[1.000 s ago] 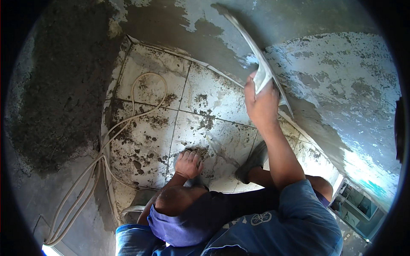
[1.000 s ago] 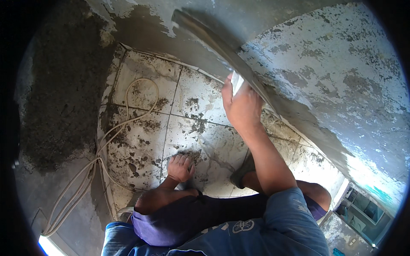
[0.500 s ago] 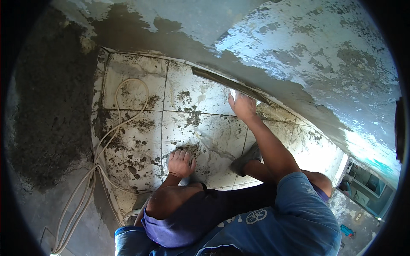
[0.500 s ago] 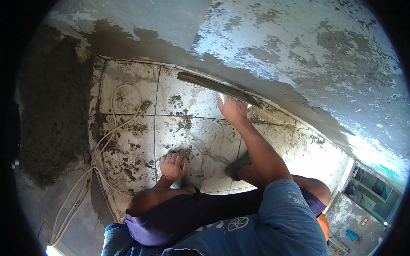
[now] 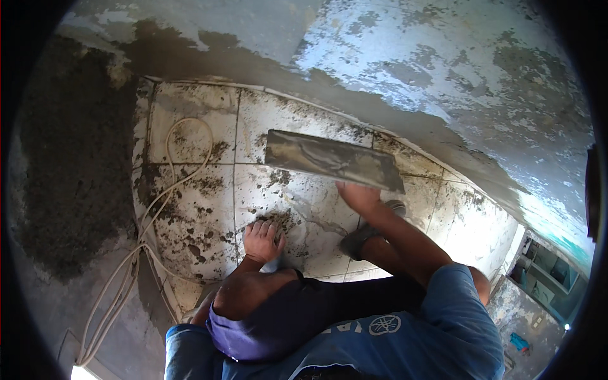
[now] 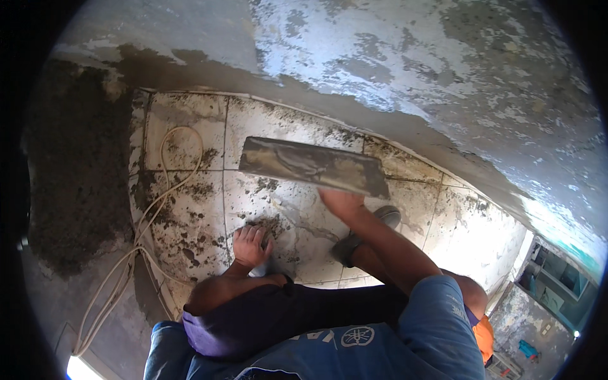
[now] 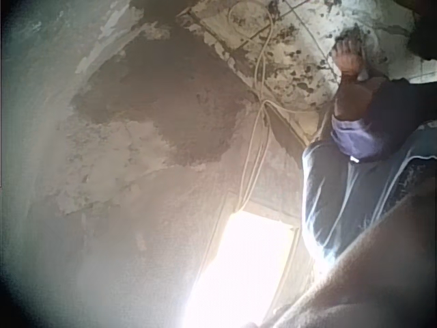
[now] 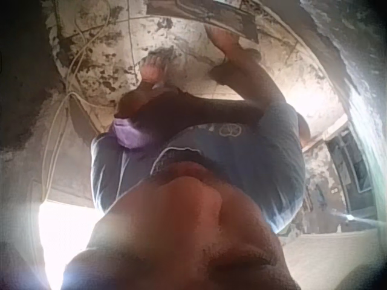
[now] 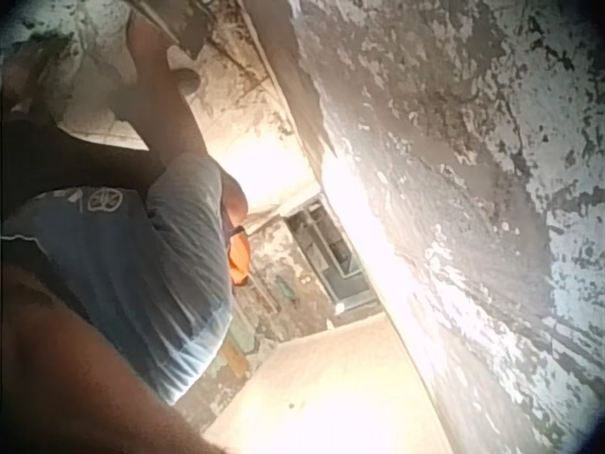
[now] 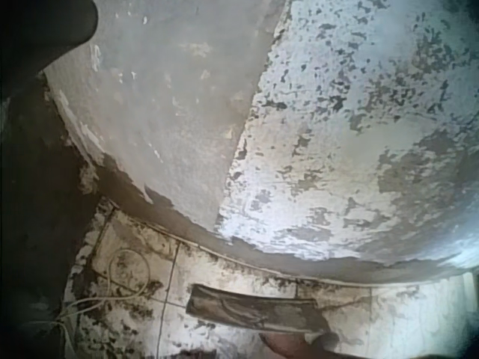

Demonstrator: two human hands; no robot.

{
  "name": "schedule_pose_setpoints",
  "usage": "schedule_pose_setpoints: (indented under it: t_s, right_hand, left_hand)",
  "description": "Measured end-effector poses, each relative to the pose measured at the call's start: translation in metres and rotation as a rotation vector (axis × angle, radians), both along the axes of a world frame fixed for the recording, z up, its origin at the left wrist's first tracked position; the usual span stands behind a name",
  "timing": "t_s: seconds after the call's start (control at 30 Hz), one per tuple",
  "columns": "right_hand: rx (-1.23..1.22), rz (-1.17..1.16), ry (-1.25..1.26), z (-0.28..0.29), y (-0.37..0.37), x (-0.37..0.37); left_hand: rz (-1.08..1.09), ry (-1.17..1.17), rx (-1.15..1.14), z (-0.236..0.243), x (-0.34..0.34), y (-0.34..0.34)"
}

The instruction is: The person scoops mortar from a bucket onto a plastering board using a trowel, applies the mortar to the wall, and smooths the surface with a float.

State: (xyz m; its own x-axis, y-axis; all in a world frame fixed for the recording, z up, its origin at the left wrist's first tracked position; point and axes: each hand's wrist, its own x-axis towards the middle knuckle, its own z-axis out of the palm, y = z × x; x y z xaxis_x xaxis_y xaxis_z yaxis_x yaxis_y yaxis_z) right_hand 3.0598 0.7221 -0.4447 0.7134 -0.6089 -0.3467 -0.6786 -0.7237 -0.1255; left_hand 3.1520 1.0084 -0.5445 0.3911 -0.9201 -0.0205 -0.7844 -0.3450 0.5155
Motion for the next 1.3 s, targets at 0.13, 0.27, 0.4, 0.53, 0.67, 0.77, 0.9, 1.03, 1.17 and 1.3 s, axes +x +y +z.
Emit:
schedule_pose_setpoints:
  t_s: [0.13, 0.27, 0.4, 0.53, 0.67, 0.77, 0.9, 1.03, 1.17, 1.3]
  right_hand:
    - [-0.336, 0.572, -0.156, -0.029, 0.046, -0.009]
    - [-0.146, 0.54, -0.569, -0.031, 0.062, 0.04]
    - [0.187, 0.821, -0.604, 0.002, 0.077, 0.122]
    - [-0.11, 1.113, -1.032, 0.011, 0.111, 0.188]
    - [0.428, 1.218, -1.083, 0.078, 0.189, 0.232]
    - [0.604, 1.315, -1.304, 0.105, 0.263, 0.212]
    - [0.803, 1.515, -1.161, 0.117, 0.341, 0.134]
    - [0.929, 1.967, -1.321, 0.115, 0.31, 0.063]
    - [0.836, 2.125, -0.944, 0.086, 0.279, 0.071]
    - [0.565, 1.779, -0.231, 0.121, 0.324, 0.075]
  left_hand:
    - [0.008, 0.092, -0.012, 0.01, 0.005, -0.004]
    - [0.211, 0.491, -0.134, 0.043, 0.029, -0.016]
    - [0.549, 0.656, -0.419, 0.089, 0.064, -0.01]
    - [0.86, 0.777, -0.364, 0.159, 0.089, 0.023]
    - [1.287, 0.139, -0.122, 0.229, 0.078, 0.064]
    - [1.625, 0.109, -0.032, 0.27, 0.031, 0.104]
    - [1.699, -0.282, -0.331, 0.276, -0.068, 0.168]
    - [1.88, -0.103, -0.98, 0.302, -0.155, 0.201]
    - [1.895, -0.096, -1.002, 0.284, -0.232, 0.245]
    - [1.703, 0.438, -1.739, 0.223, -0.333, 0.335]
